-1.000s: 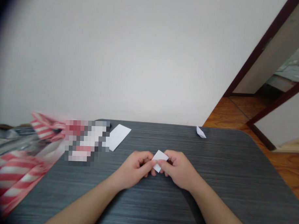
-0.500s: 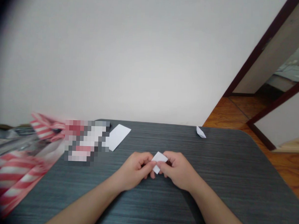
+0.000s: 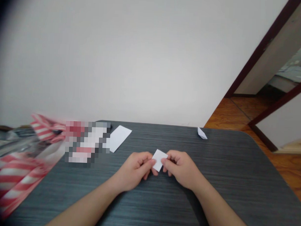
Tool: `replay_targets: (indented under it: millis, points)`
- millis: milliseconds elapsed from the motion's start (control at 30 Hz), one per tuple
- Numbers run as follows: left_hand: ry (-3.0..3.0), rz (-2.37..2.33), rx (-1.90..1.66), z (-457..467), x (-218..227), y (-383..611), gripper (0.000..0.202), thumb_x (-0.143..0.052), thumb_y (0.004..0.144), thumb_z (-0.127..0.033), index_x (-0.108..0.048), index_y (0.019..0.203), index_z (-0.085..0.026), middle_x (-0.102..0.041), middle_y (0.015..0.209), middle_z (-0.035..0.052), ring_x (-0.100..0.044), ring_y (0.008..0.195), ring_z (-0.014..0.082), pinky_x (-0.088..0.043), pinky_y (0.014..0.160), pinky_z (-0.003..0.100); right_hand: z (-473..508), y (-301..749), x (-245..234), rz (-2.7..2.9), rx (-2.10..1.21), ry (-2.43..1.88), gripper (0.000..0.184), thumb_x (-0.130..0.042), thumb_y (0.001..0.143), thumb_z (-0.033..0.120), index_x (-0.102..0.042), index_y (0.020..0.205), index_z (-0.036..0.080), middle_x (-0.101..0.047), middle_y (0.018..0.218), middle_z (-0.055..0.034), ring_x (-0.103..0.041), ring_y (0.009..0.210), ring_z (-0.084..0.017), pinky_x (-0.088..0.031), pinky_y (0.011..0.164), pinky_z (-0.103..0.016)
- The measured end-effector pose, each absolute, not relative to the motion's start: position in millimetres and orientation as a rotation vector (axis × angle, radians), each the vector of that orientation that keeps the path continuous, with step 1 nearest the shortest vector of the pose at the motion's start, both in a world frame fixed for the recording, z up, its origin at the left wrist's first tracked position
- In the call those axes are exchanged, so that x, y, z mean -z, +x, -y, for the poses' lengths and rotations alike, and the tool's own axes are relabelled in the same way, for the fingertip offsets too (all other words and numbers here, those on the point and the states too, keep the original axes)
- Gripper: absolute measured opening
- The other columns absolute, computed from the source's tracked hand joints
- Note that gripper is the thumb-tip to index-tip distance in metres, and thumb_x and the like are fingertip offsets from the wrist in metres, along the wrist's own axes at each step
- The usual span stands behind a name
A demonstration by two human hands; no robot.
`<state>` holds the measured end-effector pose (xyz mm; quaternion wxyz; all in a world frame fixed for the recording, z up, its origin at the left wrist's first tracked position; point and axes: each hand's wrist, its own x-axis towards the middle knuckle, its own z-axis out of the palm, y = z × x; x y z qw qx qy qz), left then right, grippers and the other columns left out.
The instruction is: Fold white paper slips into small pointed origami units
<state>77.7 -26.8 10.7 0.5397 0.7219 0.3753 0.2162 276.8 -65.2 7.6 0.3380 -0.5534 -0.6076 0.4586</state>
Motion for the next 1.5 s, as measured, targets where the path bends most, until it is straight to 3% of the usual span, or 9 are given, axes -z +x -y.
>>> replay_targets:
  millis: [433, 667, 867, 1000, 1267, 1500]
  points:
    - [1.676, -0.890, -0.516, 26.5, -9.3, 77.0, 0.036, -0.046, 0.097, -0.039, -0.061, 0.073, -0.017, -0.071, 0.064, 0.0025, -0.050, 0.045, 0.0095, -0.038, 0.047, 0.019, 66.6, 277.5, -4.7, 1.508, -1.212, -1.425, 0.026, -0.056, 0.091, 0.028, -0.056, 0.067, 0.018, -0.059, 0.057, 0.0025, -0.052, 0.048, -0.010, -0.040, 0.051, -0.021]
    - [1.732, -0.899, -0.553, 25.1, -10.0, 76.9, 0.038, -0.046, 0.096, -0.039, -0.064, 0.070, -0.016, -0.062, 0.056, 0.0003, -0.050, 0.047, 0.0098, -0.037, 0.050, 0.020, 66.3, 277.4, -1.7, 1.475, -1.217, -1.399, 0.026, -0.055, 0.092, 0.030, -0.053, 0.068, 0.019, -0.056, 0.055, 0.0039, -0.050, 0.049, -0.010, -0.039, 0.052, -0.022]
    - [1.688, -0.854, -0.630, 25.1, -8.2, 78.0, 0.019, -0.056, 0.091, -0.033, -0.065, 0.094, -0.016, -0.060, 0.062, -0.0022, -0.052, 0.054, 0.0105, -0.037, 0.052, 0.021, 67.0, 277.7, -4.3, 1.622, -1.148, -1.456, 0.025, -0.057, 0.088, 0.026, -0.050, 0.065, 0.019, -0.052, 0.054, 0.0048, -0.044, 0.050, -0.010, -0.033, 0.049, -0.022]
    - [1.625, -0.860, -0.647, 24.0, 0.0, 77.7, 0.018, -0.057, 0.091, -0.034, -0.060, 0.087, -0.016, -0.057, 0.062, -0.0033, -0.054, 0.055, 0.0102, -0.038, 0.054, 0.021, 68.1, 274.9, -4.8, 1.674, -1.139, -1.449, 0.026, -0.056, 0.089, 0.025, -0.050, 0.065, 0.019, -0.050, 0.055, 0.0051, -0.044, 0.051, -0.010, -0.032, 0.050, -0.022]
    - [1.356, -0.822, -0.742, 23.9, 3.3, 81.3, 0.019, -0.058, 0.090, -0.034, -0.047, 0.096, -0.019, -0.063, 0.058, -0.0036, -0.061, 0.053, 0.0130, -0.045, 0.055, 0.022, 68.4, 270.9, -2.5, 1.625, -1.152, -1.269, 0.007, -0.063, 0.086, 0.024, -0.060, 0.085, 0.018, -0.059, 0.080, -0.0009, -0.053, 0.070, -0.014, -0.043, 0.065, -0.025]
    - [1.622, -0.817, -0.606, 24.1, -7.3, 78.1, 0.021, -0.055, 0.091, -0.033, -0.059, 0.081, -0.015, -0.068, 0.070, 0.0037, -0.062, 0.065, 0.0142, -0.046, 0.061, 0.023, 66.6, 273.8, -7.3, 1.656, -0.912, -1.281, 0.012, -0.056, 0.092, 0.024, -0.059, 0.082, 0.019, -0.058, 0.087, -0.0039, -0.056, 0.080, -0.018, -0.045, 0.072, -0.028]
